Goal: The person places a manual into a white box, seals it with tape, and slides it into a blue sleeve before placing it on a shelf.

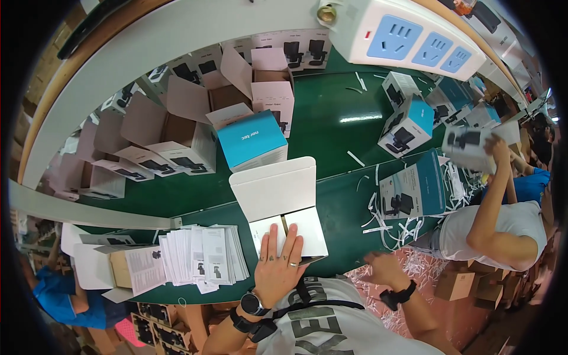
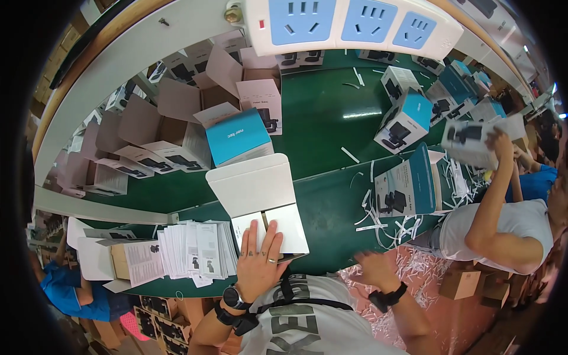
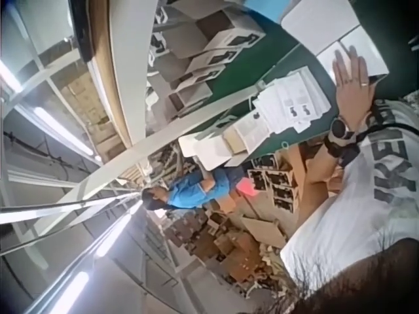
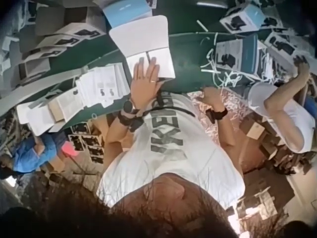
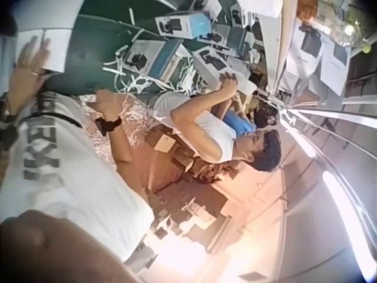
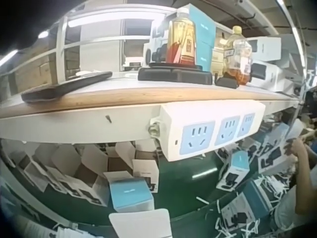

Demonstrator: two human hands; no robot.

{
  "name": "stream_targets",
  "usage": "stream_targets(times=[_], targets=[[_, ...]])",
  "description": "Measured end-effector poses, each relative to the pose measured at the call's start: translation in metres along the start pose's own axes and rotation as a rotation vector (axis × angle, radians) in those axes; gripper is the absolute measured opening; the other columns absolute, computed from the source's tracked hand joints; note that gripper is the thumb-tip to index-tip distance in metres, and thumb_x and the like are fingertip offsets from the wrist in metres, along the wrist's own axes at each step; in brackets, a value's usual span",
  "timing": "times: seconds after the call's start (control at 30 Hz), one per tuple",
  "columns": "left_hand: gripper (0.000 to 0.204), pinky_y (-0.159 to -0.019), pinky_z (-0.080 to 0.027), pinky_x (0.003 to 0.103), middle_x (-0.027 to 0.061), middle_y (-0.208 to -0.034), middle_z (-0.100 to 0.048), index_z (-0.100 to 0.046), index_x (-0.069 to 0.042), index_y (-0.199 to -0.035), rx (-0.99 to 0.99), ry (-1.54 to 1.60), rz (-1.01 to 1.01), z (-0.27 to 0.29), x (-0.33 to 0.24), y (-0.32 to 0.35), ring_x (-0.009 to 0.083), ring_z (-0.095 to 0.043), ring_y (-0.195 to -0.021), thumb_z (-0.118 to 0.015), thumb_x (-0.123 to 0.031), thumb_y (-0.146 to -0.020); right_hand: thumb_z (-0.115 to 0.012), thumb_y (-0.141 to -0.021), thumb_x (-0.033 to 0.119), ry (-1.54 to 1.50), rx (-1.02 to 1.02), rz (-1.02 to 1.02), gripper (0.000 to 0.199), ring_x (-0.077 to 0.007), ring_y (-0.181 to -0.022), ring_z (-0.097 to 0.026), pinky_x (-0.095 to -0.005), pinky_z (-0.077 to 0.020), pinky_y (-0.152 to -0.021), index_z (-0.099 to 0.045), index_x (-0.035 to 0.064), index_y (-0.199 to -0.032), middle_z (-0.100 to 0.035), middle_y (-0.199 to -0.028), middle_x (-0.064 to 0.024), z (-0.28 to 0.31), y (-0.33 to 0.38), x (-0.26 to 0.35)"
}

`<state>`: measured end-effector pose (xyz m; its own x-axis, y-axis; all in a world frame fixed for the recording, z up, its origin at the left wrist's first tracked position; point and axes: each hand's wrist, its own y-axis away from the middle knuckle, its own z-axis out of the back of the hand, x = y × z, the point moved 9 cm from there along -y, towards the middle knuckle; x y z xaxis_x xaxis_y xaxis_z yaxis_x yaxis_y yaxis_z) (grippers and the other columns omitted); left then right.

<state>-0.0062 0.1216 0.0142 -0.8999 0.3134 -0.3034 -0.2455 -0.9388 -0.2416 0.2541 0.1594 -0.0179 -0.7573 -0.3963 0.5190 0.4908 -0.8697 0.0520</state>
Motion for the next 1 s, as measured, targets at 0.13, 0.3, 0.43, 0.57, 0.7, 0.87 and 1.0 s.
stream_targets(times=[0.13,0.3,0.43,0.57,0.7,0.87,1.0], targets=[[0.079,-0.122,-0.034,0.06,0.0227,-0.159,-0.046,-0.05,0.001,-0.151,-0.035,0.052,-0.029,0.001,0.003,0.007,0.0517,-0.039,-0.148,-0.082,-0.03,-0.085,-0.078,-0.089,0.015,0.183,0.144,-0.044,0.016,-0.0358,-0.084,-0.073,-0.0437,-0.0567,-0.067,-0.073,0.0069,-0.102,-0.073,-0.095,-0.0158,-0.007,-0.005,-0.008],[0.065,-0.124,-0.034,0.053,0.0244,-0.153,-0.051,-0.053,0.001,-0.149,0.078,-0.111,-0.035,0.001,-0.008,0.014,0.0434,-0.044,-0.147,-0.069,-0.025,-0.091,-0.079,-0.087,0.007,-0.287,-0.289,0.276,0.013,-0.0316,-0.082,-0.072,-0.0408,-0.0592,-0.071,-0.075,0.0072,-0.099,-0.073,-0.098,-0.0101,0.031,-0.113,0.148],[0.056,-0.125,-0.033,0.051,0.0233,-0.148,-0.055,-0.055,0.001,-0.146,0.099,-0.155,-0.045,-0.009,-0.011,0.021,0.0407,-0.049,-0.144,-0.061,-0.021,-0.095,-0.08,-0.083,0.007,-0.191,-0.364,0.455,0.015,-0.0301,-0.082,-0.071,-0.0397,-0.0586,-0.07,-0.073,0.0079,-0.097,-0.071,-0.098,-0.0083,-0.009,-0.155,0.194],[0.05,-0.125,-0.034,0.05,0.0226,-0.143,-0.059,-0.059,0.0,-0.141,0.082,-0.09,-0.062,-0.013,-0.011,0.028,0.0399,-0.053,-0.141,-0.057,-0.019,-0.096,-0.078,-0.083,0.008,-0.153,-0.35,0.522,0.016,-0.0287,-0.083,-0.07,-0.0389,-0.0572,-0.069,-0.071,0.0088,-0.097,-0.068,-0.094,-0.007,-0.031,-0.158,0.201],[0.046,-0.123,-0.037,0.05,0.0216,-0.137,-0.063,-0.063,-0.001,-0.137,0.065,-0.058,-0.117,-0.015,-0.01,0.032,0.0394,-0.056,-0.137,-0.059,-0.019,-0.094,-0.078,-0.082,0.009,-0.198,-0.305,0.557,0.016,-0.0289,-0.081,-0.069,-0.04,-0.0568,-0.069,-0.071,0.0093,-0.096,-0.066,-0.092,-0.0069,-0.04,-0.153,0.203],[0.043,-0.119,-0.041,0.049,0.0207,-0.131,-0.065,-0.065,-0.002,-0.133,0.048,-0.015,-0.102,-0.021,-0.005,0.035,0.0384,-0.059,-0.133,-0.06,-0.019,-0.093,-0.079,-0.079,0.009,-0.242,-0.217,0.54,0.019,-0.0302,-0.078,-0.068,-0.0408,-0.0564,-0.067,-0.07,0.0104,-0.096,-0.066,-0.091,-0.007,-0.033,-0.155,0.22],[0.046,-0.119,-0.041,0.047,0.0216,-0.138,-0.062,-0.064,-0.002,-0.136,0.159,0.018,-0.123,-0.022,0.003,0.027,0.038,-0.057,-0.137,-0.06,-0.019,-0.094,-0.081,-0.077,0.009,-0.23,-0.121,0.466,0.023,-0.0319,-0.077,-0.068,-0.0399,-0.0561,-0.066,-0.07,0.011,-0.098,-0.067,-0.091,-0.0076,-0.034,-0.16,0.211]])
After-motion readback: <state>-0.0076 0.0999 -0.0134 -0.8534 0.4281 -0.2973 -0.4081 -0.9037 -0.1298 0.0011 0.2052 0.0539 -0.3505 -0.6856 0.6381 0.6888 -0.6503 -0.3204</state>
